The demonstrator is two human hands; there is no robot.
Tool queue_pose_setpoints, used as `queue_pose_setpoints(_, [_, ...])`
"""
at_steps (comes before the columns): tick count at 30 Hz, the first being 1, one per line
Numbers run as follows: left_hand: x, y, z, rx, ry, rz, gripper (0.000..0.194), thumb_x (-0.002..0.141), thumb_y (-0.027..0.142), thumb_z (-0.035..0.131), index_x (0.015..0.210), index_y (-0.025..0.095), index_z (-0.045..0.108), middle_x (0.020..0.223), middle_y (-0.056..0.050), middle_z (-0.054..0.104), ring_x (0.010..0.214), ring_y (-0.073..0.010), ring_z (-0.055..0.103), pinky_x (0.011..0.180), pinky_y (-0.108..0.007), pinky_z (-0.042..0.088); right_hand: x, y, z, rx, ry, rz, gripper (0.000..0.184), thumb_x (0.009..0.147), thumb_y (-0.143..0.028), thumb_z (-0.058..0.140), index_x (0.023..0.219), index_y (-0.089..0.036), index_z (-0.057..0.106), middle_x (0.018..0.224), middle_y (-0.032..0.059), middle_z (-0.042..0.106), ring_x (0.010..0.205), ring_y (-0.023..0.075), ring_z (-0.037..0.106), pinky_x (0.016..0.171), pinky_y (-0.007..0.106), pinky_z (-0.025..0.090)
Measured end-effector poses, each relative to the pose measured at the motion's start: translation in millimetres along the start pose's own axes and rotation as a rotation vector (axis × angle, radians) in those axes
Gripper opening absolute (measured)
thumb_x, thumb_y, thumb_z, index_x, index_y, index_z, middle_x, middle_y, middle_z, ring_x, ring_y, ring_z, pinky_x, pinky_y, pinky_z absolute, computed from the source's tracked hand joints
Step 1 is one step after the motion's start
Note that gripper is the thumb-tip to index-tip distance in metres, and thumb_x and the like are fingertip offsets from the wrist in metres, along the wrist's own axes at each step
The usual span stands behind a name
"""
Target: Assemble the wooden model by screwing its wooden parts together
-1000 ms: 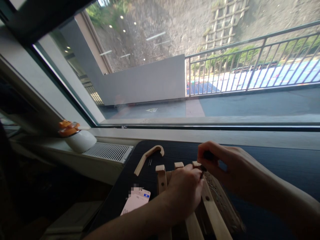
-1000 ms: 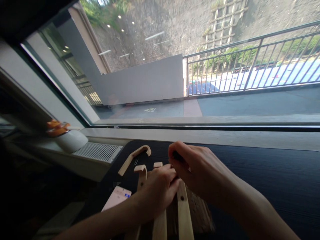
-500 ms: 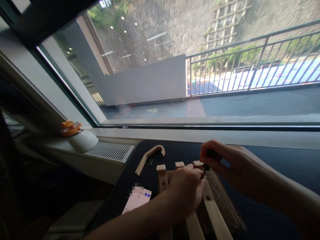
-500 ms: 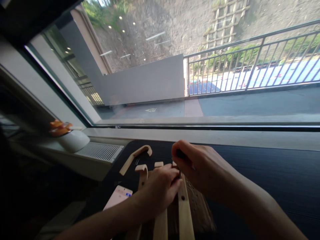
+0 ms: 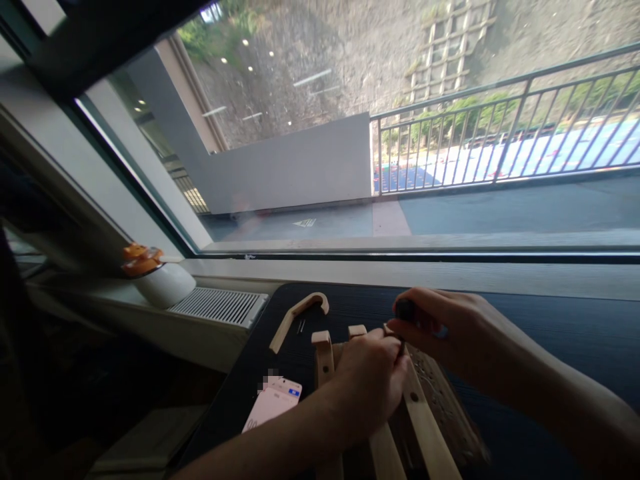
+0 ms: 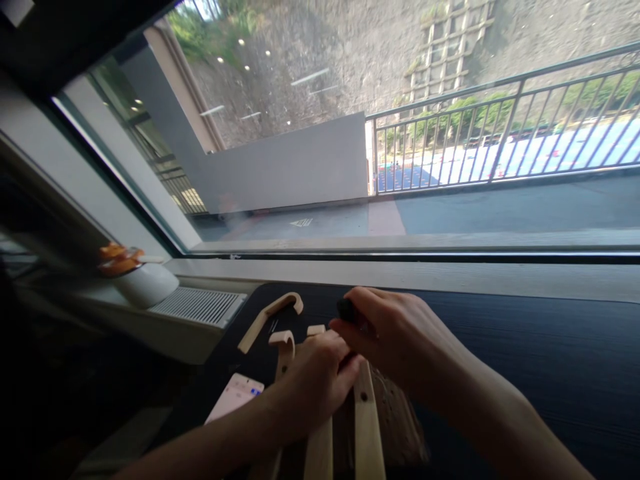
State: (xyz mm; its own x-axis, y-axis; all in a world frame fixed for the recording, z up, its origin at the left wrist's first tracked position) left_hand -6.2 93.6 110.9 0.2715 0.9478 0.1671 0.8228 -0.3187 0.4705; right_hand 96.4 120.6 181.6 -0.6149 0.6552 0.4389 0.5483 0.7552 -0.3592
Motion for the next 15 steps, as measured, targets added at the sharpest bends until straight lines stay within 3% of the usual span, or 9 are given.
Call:
queue_pose_setpoints(4, [0.4,0.5,-1.5,-0.005,-0.001,-0.004,0.022,0.089,0.024,0.046,0.085,0.016,0.066,0.088,-0.007,0.069,0.078,-0.0201,0.066,0.071,-0.028,0.050,-1.7,-5.0,-4.2,0.041,0.056,-0.053,0.034,0.086,-0.029,0.057,0.120,-0.025,0.055,0.090,0.0023,0.070,0.065,0.0130,0.062,0.056,0.022,0.045])
queue_pose_setpoints(6, [0.4,1.3,-2.0,-0.011,0.005,0.007,0.021,0.089,0.024,0.046,0.086,0.017,0.066,0.091,-0.007,0.068,0.080,-0.0200,0.066,0.073,-0.028,0.049,-2.6,-7.3,-6.3,0.087,0.069,-0.098,0.033,0.087,-0.024,0.054,0.119,-0.026,0.056,0.097,0.0026,0.070,0.071,0.0125,0.064,0.061,0.022,0.047])
queue_pose_setpoints(10, [0.0,0.4,-0.3,-0.010,0.011,0.011,0.018,0.088,0.023,0.048,0.085,0.018,0.065,0.092,-0.005,0.068,0.082,-0.0194,0.065,0.075,-0.028,0.049,-1.1,-4.8,-7.1,0.058,0.088,-0.096,0.018,0.088,-0.025,0.054,0.102,-0.021,0.064,0.084,0.0020,0.071,0.061,0.0111,0.062,0.055,0.021,0.045])
queue_pose_setpoints(12, [0.0,-0.7,1.3,-0.013,0.006,0.007,0.016,0.086,0.021,0.050,0.084,0.018,0.065,0.092,-0.005,0.068,0.081,-0.0193,0.064,0.074,-0.028,0.049,-0.8,-4.5,-7.3,0.034,0.090,-0.093,0.024,0.087,-0.027,0.055,0.109,-0.021,0.063,0.087,0.0038,0.071,0.060,0.0120,0.062,0.053,0.022,0.045])
queue_pose_setpoints(15, [0.1,-1.6,2.1,-0.026,0.015,0.010,0.016,0.086,0.019,0.050,0.087,0.017,0.065,0.092,-0.005,0.068,0.083,-0.0194,0.064,0.076,-0.028,0.049,-2.8,-7.8,-7.4,0.072,0.063,-0.120,0.038,0.088,-0.023,0.051,0.126,-0.022,0.055,0.104,0.0080,0.070,0.075,0.0147,0.066,0.062,0.022,0.050])
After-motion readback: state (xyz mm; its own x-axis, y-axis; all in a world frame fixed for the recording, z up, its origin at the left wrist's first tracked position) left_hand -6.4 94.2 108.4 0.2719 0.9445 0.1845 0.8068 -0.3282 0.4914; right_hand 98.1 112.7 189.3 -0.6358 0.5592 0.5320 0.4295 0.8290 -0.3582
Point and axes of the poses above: each hand's wrist, its own x-axis towards the middle knuckle, its own z-axis out of the palm, y = z × x, the point moved 6 cm from there along x, towards the middle knuckle
